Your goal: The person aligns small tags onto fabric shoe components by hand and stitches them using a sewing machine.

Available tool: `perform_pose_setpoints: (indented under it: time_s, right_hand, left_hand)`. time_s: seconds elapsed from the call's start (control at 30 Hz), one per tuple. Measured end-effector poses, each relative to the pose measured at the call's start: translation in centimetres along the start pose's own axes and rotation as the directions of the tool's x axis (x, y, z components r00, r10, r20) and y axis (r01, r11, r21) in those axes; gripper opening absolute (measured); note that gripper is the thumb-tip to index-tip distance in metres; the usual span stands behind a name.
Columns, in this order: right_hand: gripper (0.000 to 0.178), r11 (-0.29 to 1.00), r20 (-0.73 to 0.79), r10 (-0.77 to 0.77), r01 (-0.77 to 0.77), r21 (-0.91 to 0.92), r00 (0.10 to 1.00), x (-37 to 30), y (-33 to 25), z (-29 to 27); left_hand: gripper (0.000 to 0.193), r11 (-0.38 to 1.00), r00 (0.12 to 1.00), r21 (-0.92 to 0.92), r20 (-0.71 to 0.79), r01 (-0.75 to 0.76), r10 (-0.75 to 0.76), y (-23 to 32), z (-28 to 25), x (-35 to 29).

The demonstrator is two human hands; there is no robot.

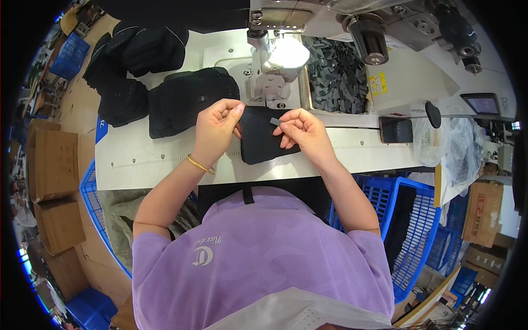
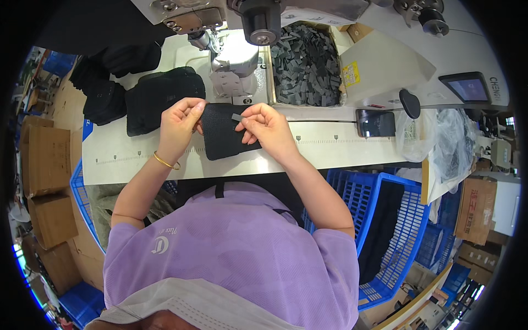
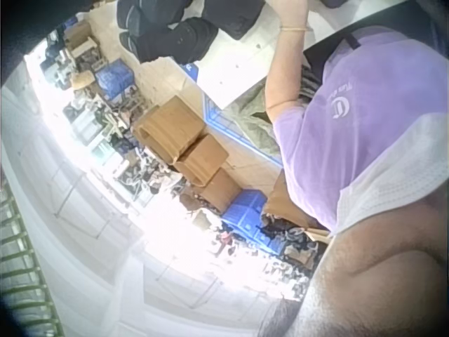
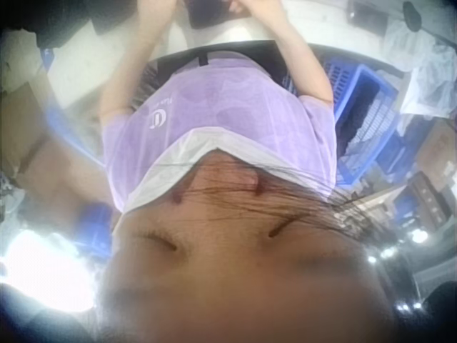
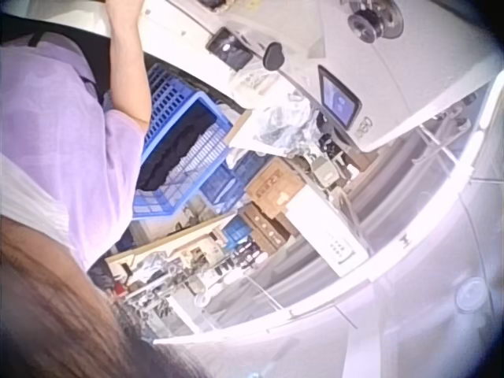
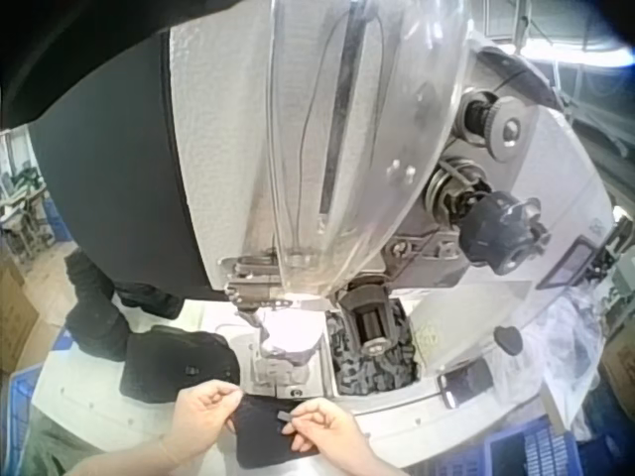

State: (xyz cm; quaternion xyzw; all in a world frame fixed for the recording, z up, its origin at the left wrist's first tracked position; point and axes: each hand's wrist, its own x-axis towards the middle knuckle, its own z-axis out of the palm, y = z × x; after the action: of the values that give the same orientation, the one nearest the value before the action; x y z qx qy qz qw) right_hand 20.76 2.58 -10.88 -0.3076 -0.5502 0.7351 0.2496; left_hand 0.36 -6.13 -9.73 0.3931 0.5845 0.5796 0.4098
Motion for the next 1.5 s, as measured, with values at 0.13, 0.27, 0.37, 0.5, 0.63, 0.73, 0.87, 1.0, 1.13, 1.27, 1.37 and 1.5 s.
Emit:
perform_pose_setpoints:
  time_s: [0.13, 0.27, 0.37, 0.5, 0.63, 0.73, 0.87, 1.0, 1.13, 1.27, 1.37, 1.5]
  right_hand:
    - [0.011, 1.0, -0.025, 0.01, -0.01, -0.006, 1.0, -0.1, 0.0, 0.5]
    - [0.008, 0.998, 0.043, 0.008, -0.005, -0.067, 0.999, -0.5, -0.6, 0.6]
    - [0.007, 0.976, 0.088, 0.021, -0.001, -0.217, 0.996, -0.5, -0.9, 1.2]
    - [0.011, 0.955, 0.013, -0.011, 0.014, -0.297, 1.0, -0.6, -1.1, 2.3]
    - [0.037, 0.478, -0.199, -0.777, 0.354, -0.804, 0.597, -1.1, -2.6, 1.9]
    - [0.03, 0.902, -0.311, -0.43, 0.39, -0.184, 0.848, -1.3, -3.9, 1.5]
    - [0.023, 0.994, -0.151, -0.109, 0.108, -0.012, 0.983, -2.0, -5.1, 1.6]
    - [0.019, 0.972, -0.231, -0.233, 0.231, -0.035, 0.945, -1.8, -5.8, 2.1]
    - [0.018, 0.968, -0.244, -0.251, 0.246, -0.05, 0.937, -1.7, -7.1, 2.5]
    - [0.019, 0.935, -0.329, -0.352, 0.316, -0.158, 0.876, -0.2, -9.2, 2.7]
    - [0.018, 0.965, -0.371, -0.259, 0.227, -0.13, 0.892, 1.9, -10.8, 2.1]
    - [0.012, 0.914, -0.363, -0.391, 0.402, -0.05, 0.846, 3.7, -11.4, 2.0]
  left_hand:
    - [0.015, 0.995, 0.987, -0.033, 0.134, 0.093, -0.088, -0.2, 0.8, -0.8]
    - [0.015, 0.981, 0.978, 0.182, 0.184, 0.065, -0.099, -0.6, 1.0, -1.1]
    - [0.013, 0.993, 0.973, 0.017, 0.203, 0.113, -0.114, -0.6, 1.2, -1.3]
    - [0.014, 0.994, 0.977, 0.102, 0.204, 0.043, -0.063, 0.4, 1.6, -1.7]
    - [0.018, 1.0, 0.99, -0.018, 0.14, -0.018, 0.021, 2.7, 0.9, -2.4]
    - [0.02, 0.981, 0.989, -0.195, 0.143, 0.003, 0.026, 4.2, 0.7, -2.7]
    - [0.019, 0.977, 0.99, -0.213, 0.14, 0.029, 0.001, 5.1, 1.2, -2.0]
    - [0.019, 0.968, 0.995, -0.247, 0.093, 0.046, -0.023, 5.5, 1.6, -1.5]
    - [0.019, 0.97, 0.996, -0.245, 0.088, 0.013, 0.009, 6.3, 1.6, -0.8]
    - [0.019, 0.967, 0.994, -0.253, 0.105, 0.022, 0.005, 7.9, 1.5, 1.2]
    - [0.018, 0.938, 0.995, -0.343, 0.099, 0.05, -0.017, 9.1, 1.6, 3.4]
    - [0.01, 0.915, 0.995, -0.4, 0.098, 0.057, -0.019, 9.7, 1.6, 5.5]
